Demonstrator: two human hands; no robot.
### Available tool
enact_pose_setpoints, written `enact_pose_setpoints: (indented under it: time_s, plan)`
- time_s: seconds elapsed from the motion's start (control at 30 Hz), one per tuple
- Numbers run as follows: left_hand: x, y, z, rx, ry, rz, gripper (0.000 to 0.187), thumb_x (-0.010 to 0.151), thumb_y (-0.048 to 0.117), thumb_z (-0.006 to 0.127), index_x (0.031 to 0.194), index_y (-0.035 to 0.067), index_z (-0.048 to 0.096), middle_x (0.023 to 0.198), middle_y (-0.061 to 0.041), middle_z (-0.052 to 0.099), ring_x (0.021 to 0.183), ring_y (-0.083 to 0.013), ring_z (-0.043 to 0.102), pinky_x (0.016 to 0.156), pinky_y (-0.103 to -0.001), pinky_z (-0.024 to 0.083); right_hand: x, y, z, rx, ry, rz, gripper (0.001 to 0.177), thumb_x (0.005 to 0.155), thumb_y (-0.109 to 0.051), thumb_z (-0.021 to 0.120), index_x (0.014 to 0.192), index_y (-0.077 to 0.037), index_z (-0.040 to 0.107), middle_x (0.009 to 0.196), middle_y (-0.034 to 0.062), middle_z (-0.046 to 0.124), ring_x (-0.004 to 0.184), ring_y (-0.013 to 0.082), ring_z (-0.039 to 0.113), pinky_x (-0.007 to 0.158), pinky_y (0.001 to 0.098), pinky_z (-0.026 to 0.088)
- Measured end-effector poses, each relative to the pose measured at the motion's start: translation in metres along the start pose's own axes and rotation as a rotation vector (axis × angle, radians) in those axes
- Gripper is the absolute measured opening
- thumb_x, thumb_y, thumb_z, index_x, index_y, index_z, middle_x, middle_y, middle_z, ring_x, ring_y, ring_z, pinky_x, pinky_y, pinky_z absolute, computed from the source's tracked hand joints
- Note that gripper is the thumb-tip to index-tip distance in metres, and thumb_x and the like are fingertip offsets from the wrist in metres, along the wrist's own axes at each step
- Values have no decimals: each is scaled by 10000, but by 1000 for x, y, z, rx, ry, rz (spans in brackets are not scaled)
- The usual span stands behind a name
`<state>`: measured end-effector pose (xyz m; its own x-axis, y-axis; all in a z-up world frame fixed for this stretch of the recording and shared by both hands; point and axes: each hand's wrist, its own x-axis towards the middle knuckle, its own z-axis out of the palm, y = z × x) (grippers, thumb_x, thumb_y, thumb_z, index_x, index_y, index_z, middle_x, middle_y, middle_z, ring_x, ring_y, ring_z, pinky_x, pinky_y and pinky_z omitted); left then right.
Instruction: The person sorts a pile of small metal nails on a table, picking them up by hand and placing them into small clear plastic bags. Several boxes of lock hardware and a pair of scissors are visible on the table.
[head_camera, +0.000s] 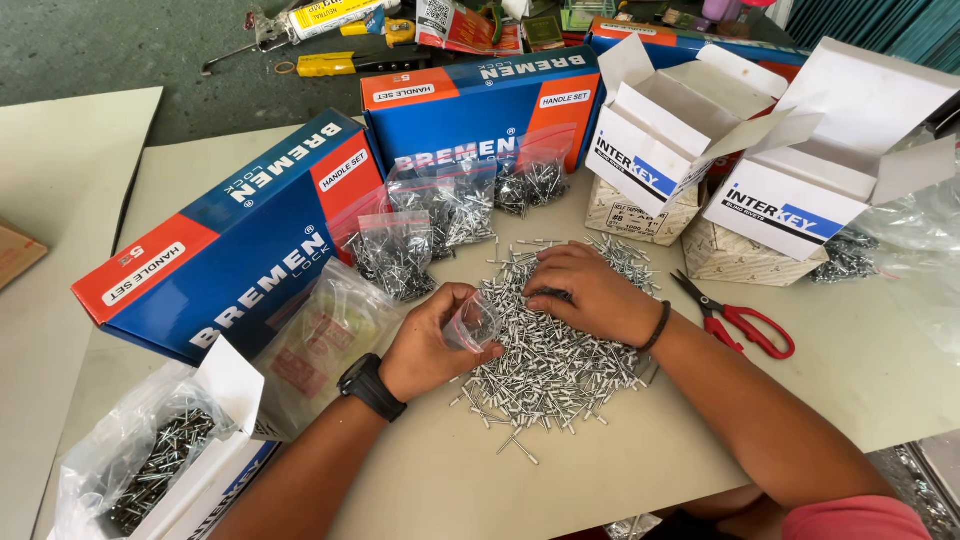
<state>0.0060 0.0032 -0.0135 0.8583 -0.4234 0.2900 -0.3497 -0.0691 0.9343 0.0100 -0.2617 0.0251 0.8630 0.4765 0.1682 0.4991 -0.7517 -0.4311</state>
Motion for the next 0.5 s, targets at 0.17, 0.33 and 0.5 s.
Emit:
enact_pose_setpoints:
  time_s: [0.17, 0.33, 0.5]
  plan:
    - [-1, -1, 1, -22, 6, -1, 562, 656, 133, 942, 1117, 45, 634, 842, -111, 676, 813, -200, 670, 781, -341, 542, 2, -10, -12, 298, 88, 23, 132, 935, -230, 703, 995, -137, 775, 1032, 101, 744, 1253, 362, 587, 1105, 564, 386]
    - [0, 0, 0, -16, 10, 7, 557, 659, 155, 945, 1112, 54, 638, 867, -117, 695, 828, -208, 696, 789, -351, 551, 1, -12, -15, 535, 128, 91, 152, 948, -182, 682, 1042, -102, 770, 1049, 121, 755, 1175, 358, 632, 1066, 552, 416]
    - [1, 1, 0, -7, 17, 8, 580, 649, 169, 953, 1118, 52, 634, 882, -118, 695, 826, -223, 698, 782, -348, 553, 0, -19, -10, 653, 288, 125, 158, 974, -114, 646, 1068, -27, 738, 934, 159, 759, 919, 266, 690, 913, 428, 507]
